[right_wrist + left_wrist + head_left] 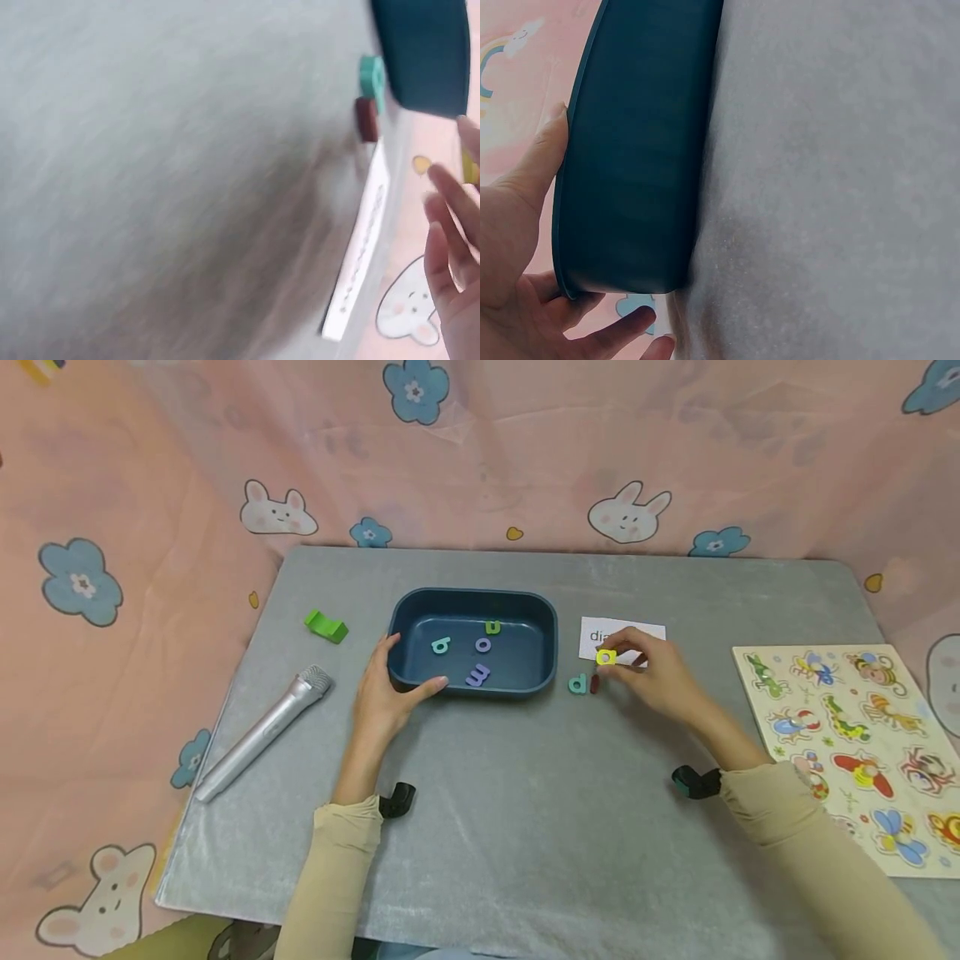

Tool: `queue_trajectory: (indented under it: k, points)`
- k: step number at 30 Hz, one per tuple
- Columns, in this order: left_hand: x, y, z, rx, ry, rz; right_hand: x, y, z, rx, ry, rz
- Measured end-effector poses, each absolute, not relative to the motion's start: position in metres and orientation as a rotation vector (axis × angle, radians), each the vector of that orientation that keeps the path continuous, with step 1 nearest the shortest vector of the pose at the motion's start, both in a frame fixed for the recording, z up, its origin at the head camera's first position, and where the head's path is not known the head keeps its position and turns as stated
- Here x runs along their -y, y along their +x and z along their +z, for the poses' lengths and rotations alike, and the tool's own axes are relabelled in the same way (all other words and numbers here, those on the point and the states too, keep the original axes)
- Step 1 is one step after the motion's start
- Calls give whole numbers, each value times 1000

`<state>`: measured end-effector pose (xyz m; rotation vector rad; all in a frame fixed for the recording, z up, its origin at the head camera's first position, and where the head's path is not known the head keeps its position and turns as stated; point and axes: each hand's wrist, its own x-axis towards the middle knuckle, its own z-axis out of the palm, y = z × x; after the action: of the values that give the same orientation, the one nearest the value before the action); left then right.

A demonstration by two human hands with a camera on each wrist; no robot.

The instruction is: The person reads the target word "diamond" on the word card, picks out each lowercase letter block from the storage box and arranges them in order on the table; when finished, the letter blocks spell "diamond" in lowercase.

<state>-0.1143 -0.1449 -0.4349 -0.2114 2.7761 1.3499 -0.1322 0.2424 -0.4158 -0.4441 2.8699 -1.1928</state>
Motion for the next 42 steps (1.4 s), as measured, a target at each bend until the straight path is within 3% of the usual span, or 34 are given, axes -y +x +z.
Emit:
queue_trajectory:
  k: [9, 24, 42]
  points:
    - [146, -114, -436, -2779, -214, 1344, -254, -128, -431, -2836, -414, -873]
    - [146, -114, -434, -2773, -210, 1348, -254, -127, -436, -2850, -397, -824]
    - [145, -115, -434, -2770, -214, 1343, -205, -137, -408, -2899, -534, -1172]
